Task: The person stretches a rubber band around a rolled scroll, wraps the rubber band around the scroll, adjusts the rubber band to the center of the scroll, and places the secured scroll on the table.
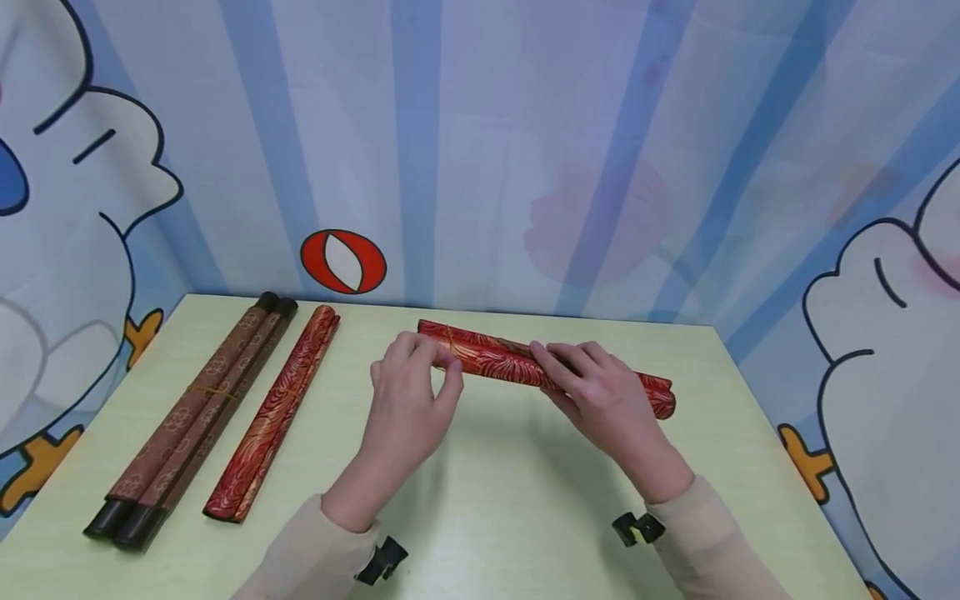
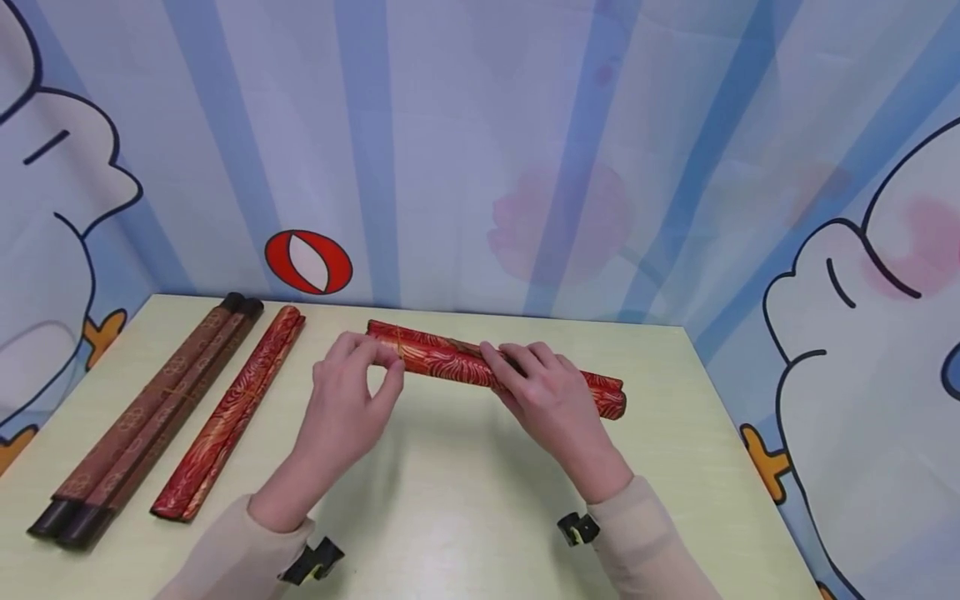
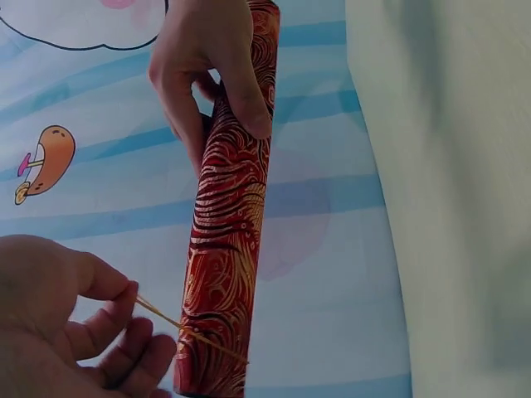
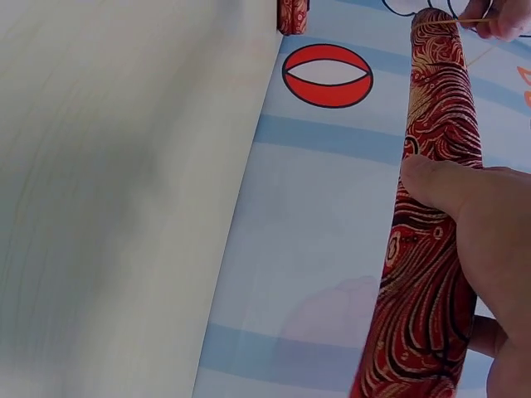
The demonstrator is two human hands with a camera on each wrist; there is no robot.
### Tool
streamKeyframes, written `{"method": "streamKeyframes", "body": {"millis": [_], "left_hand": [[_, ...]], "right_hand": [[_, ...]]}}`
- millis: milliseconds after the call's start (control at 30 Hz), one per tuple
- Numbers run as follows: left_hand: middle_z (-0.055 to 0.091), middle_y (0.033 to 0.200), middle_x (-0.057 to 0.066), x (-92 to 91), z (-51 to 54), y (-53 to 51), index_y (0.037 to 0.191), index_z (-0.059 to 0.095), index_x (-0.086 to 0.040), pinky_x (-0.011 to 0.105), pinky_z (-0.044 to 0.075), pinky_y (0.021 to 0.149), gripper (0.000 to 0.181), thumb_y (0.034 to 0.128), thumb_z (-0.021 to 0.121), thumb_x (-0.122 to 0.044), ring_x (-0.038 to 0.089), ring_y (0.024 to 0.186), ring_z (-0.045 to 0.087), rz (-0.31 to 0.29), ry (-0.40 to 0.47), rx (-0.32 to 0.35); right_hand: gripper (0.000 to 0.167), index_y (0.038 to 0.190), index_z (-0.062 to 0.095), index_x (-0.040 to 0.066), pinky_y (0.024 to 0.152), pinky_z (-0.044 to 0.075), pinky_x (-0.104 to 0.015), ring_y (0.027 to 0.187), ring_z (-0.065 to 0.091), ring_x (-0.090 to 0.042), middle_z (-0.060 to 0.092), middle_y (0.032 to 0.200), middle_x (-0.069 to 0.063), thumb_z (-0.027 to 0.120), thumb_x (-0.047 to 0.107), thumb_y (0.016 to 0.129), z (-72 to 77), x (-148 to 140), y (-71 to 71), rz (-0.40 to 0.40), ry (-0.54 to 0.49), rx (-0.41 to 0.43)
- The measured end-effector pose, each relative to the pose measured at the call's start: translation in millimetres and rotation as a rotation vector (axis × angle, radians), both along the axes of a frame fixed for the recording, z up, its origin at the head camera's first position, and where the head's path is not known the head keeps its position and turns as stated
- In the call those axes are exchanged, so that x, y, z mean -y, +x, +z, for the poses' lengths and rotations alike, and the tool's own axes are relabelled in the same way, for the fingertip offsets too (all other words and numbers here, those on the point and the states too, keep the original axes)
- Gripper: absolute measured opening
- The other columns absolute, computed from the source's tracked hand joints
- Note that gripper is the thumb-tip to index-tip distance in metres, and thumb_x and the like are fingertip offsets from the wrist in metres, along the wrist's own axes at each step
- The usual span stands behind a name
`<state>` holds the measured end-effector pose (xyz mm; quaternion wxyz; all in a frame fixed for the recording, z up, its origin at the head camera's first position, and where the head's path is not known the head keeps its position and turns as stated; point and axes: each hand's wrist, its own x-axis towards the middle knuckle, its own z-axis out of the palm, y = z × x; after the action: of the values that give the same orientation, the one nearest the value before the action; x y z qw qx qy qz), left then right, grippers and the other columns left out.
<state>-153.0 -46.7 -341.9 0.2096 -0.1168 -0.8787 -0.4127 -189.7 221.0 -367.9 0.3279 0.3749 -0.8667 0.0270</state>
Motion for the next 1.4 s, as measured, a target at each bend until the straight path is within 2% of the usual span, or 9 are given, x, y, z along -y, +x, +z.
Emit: {"method": "streamKeyframes", "body": {"millis": [200,333,467,667,833,1000,1133,1267,1400], "left_hand": [[0.068,0.109,0.007,3.9,-3.9,-0.5,0.096,0.070,-0.007,0.046,0.059,0.091,0.004,0.1002,0.070,-0.008,0.023,0.103,0.066,-0.141,0.194,-0.020],[0.071,0.109,0.004,6.3,-11.1,-3.1,0.098,0.072,-0.009,0.038,0.062,0.092,0.004,0.1012,0.072,-0.007,0.014,0.096,0.070,-0.258,0.311,-0.002],[0.072,0.109,0.007,7.1,-20.1,-3.7,0.105,0.072,-0.008,0.028,0.062,0.085,0.004,0.1045,0.069,-0.009,0.012,0.081,0.073,-0.349,0.371,0.085],[0.077,0.107,0.005,11.5,-28.4,-4.7,0.110,0.072,-0.011,0.028,0.046,0.062,0.010,0.1084,0.065,-0.018,0.018,0.067,0.069,-0.380,0.397,0.270],[0.078,0.109,0.007,13.8,-34.5,-8.0,0.113,0.069,-0.011,0.031,0.054,0.069,0.012,0.1108,0.061,-0.018,0.022,0.066,0.070,-0.436,0.404,0.351],[0.079,0.111,0.009,13.1,-39.2,-11.1,0.120,0.069,-0.007,0.046,0.060,0.099,0.022,0.1141,0.054,-0.023,0.023,0.075,0.076,-0.437,0.449,0.447],[0.077,0.124,0.015,13.2,-41.4,-12.9,0.137,0.068,-0.005,0.058,0.042,0.120,0.039,0.1158,0.048,-0.031,0.025,0.090,0.081,-0.392,0.499,0.562],[0.067,0.144,0.018,12.1,-42.3,-15.0,0.158,0.052,-0.005,0.062,0.029,0.125,0.051,0.1149,0.051,-0.034,0.024,0.105,0.079,-0.332,0.527,0.648],[0.049,0.162,0.020,9.7,-41.7,-15.9,0.169,0.029,-0.008,0.062,0.023,0.127,0.063,0.1149,0.051,-0.032,0.025,0.120,0.074,-0.301,0.598,0.678]], "right_hand": [[0.061,0.144,0.069,0.013,0.061,0.063,-0.040,0.094,0.069,-0.028,0.073,0.113,-0.010,0.091,0.021,0.088,2.2,2.6,0.8,-0.031,-0.015,0.043],[0.062,0.145,0.068,0.013,0.060,0.063,-0.042,0.093,0.069,-0.028,0.072,0.112,-0.010,0.091,0.024,0.089,4.2,5.2,1.2,-0.043,-0.022,0.060],[0.064,0.147,0.066,0.012,0.061,0.064,-0.044,0.094,0.069,-0.029,0.072,0.113,-0.012,0.090,0.025,0.089,5.7,7.5,1.1,-0.046,-0.037,0.084],[0.063,0.147,0.066,0.013,0.061,0.064,-0.046,0.097,0.069,-0.032,0.071,0.113,-0.013,0.090,0.022,0.089,9.3,7.5,-0.9,-0.040,-0.041,0.066],[0.066,0.149,0.064,0.014,0.060,0.063,-0.046,0.098,0.069,-0.033,0.071,0.113,-0.014,0.090,0.021,0.089,11.8,5.5,-3.2,-0.032,-0.040,0.043],[0.072,0.152,0.061,0.014,0.062,0.064,-0.048,0.097,0.069,-0.035,0.070,0.113,-0.017,0.091,0.016,0.087,15.6,3.6,-3.8,-0.027,-0.061,0.033],[0.074,0.154,0.059,0.013,0.064,0.064,-0.049,0.096,0.069,-0.036,0.070,0.113,-0.018,0.091,0.013,0.087,17.7,3.7,-3.1,-0.015,-0.070,0.035],[0.074,0.154,0.058,0.012,0.066,0.064,-0.050,0.097,0.069,-0.036,0.069,0.114,-0.019,0.090,0.014,0.088,18.4,5.3,-1.3,-0.006,-0.084,0.053],[0.071,0.152,0.060,0.010,0.066,0.064,-0.051,0.099,0.069,-0.037,0.069,0.115,-0.019,0.090,0.014,0.088,17.5,6.6,0.3,-0.004,-0.109,0.078]]}}
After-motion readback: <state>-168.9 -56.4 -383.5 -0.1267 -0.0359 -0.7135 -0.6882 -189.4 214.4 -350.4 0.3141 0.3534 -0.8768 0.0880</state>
